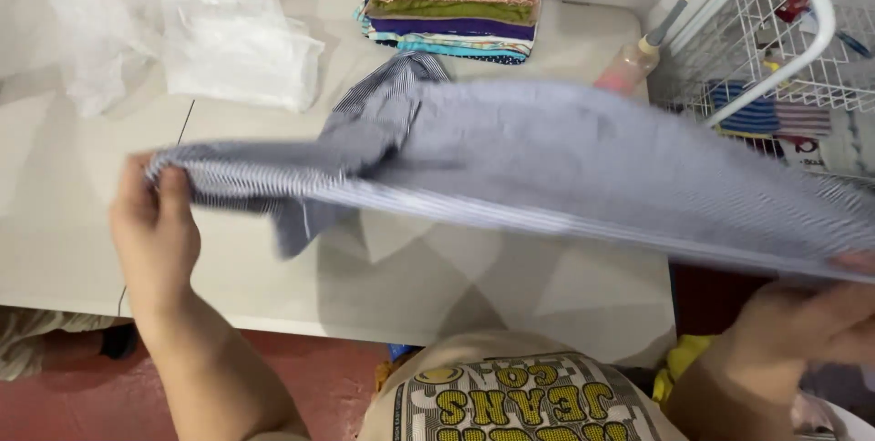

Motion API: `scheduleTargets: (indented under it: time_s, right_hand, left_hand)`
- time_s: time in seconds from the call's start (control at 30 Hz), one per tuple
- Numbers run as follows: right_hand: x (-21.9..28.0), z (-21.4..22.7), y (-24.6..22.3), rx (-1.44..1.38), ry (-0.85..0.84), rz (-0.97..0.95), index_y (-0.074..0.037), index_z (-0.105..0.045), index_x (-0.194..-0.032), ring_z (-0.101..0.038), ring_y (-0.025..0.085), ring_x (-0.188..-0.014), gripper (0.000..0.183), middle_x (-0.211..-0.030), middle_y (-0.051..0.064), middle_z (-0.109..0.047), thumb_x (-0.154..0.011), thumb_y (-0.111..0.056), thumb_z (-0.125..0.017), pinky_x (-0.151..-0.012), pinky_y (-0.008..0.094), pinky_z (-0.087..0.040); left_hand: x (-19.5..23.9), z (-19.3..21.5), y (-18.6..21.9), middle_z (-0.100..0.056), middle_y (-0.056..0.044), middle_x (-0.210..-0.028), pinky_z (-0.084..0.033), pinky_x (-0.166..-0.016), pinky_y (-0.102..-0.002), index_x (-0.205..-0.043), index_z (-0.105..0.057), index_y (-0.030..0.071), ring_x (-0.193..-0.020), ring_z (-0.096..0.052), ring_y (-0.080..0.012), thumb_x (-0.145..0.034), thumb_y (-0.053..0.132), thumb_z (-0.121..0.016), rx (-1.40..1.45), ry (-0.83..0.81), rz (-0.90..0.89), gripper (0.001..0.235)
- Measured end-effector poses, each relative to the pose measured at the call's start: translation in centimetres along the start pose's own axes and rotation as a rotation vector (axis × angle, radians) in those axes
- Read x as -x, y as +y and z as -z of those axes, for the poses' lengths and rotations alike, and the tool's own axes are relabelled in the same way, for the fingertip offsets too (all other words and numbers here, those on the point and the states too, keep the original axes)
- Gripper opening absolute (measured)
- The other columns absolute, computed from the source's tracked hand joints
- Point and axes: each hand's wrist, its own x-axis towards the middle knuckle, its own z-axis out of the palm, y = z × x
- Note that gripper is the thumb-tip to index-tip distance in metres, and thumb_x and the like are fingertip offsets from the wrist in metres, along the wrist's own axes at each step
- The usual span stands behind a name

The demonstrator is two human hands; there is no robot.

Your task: The person folds a blue and white striped shirt and a black and white striped top on a white table. They use a pink spray bottle to mist the garments before folding them neatly and stacking them on top of a pile of other folded clothes.

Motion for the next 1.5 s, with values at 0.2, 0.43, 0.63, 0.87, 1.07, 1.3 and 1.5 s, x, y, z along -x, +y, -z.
scheduleTargets:
  time_s: [0.2, 0.43, 0.63, 0.87, 1.07, 1.3, 1.5]
  right_hand:
    - [8.7, -2.9, 1.9, -0.137, 0.0, 0.086, 0.012, -0.045, -0.126, -0.059, 0.048, -0.085, 0.022, -0.105, 0.034, -0.058, -0.11, 0.008, -0.059, -0.075, 0.055, -0.048]
    - [15.7, -7.8, -0.9, -0.168, -0.682, -0.299, -0.009, -0.073, -0.094, -0.07, 0.032, -0.086, 0.016, -0.086, 0.008, -0.07, -0.095, -0.023, -0.081, -0.079, 0.039, -0.054]
    - [19.1, -7.4, -4.1, -0.102, -1.204, -0.43, -0.006, -0.067, -0.121, -0.071, 0.039, -0.103, 0.037, -0.107, 0.019, -0.072, -0.096, -0.034, -0.066, -0.087, 0.048, -0.055]
    - [25.0, -8.1, -3.2, 0.117, -1.416, -0.324, -0.023, -0.057, -0.137, -0.069, 0.031, -0.111, 0.048, -0.119, 0.009, -0.068, -0.095, -0.047, -0.054, -0.098, 0.05, -0.049]
    - [28.0, -8.5, -2.7, 0.165, -1.248, -0.242, -0.028, -0.06, -0.13, -0.071, 0.025, -0.101, 0.044, -0.105, 0.003, -0.07, -0.09, -0.046, -0.059, -0.09, 0.042, -0.05]
    - [27.2, -8.6, -2.9, 0.059, -1.219, -0.316, -0.021, -0.064, -0.123, -0.067, 0.029, -0.094, 0.04, -0.109, 0.002, -0.072, -0.092, -0.042, -0.053, -0.085, 0.046, -0.044]
    - [27.5, -9.2, -2.9, 0.028, -1.13, -0.279, -0.018, -0.068, -0.116, -0.068, 0.023, -0.091, 0.036, -0.103, -0.001, -0.075, -0.089, -0.038, -0.056, -0.084, 0.043, -0.043]
  left_hand:
    - [3.1, -3.5, -4.4, -0.072, -0.02, -0.09, -0.045, -0.076, -0.049, -0.103, -0.06, 0.006, -0.083, -0.066, -0.0395, -0.106, 0.036, -0.061, -0.27, -0.312, 0.353, 0.03]
    - [6.3, -13.3, -4.0, -0.067, -0.022, -0.118, -0.056, -0.085, -0.058, -0.13, -0.066, 0.01, -0.111, -0.067, -0.0417, -0.085, 0.049, -0.078, -0.845, -0.532, 0.24, 0.061]
    - [7.4, -22.1, 0.7, -0.047, -0.024, -0.152, -0.035, -0.111, -0.065, -0.142, -0.06, 0.012, -0.147, -0.036, -0.0438, -0.085, 0.038, -0.08, -0.74, -0.7, 0.022, 0.066]
    - [4.8, -31.5, 0.4, -0.029, -0.022, -0.166, -0.022, -0.121, -0.065, -0.152, -0.046, 0.008, -0.157, -0.019, -0.0377, -0.096, 0.03, -0.066, -0.567, -0.855, -0.093, 0.063]
    - [0.9, -39.5, -2.6, -0.047, -0.023, -0.154, -0.034, -0.119, -0.059, -0.147, -0.048, 0.002, -0.149, -0.039, -0.0374, -0.102, 0.022, -0.053, -0.442, -0.778, -0.248, 0.049]
    - [-4.0, -45.2, -3.9, -0.039, -0.014, -0.151, -0.032, -0.113, -0.062, -0.152, -0.038, 0.022, -0.14, -0.038, -0.0386, -0.107, 0.038, -0.031, -0.632, -1.057, 0.006, 0.048]
    - [-6.8, -49.6, -5.6, -0.054, -0.013, -0.144, -0.046, -0.098, -0.049, -0.16, -0.022, 0.025, -0.127, -0.058, -0.0342, -0.105, 0.026, -0.034, -0.768, -1.029, 0.137, 0.056]
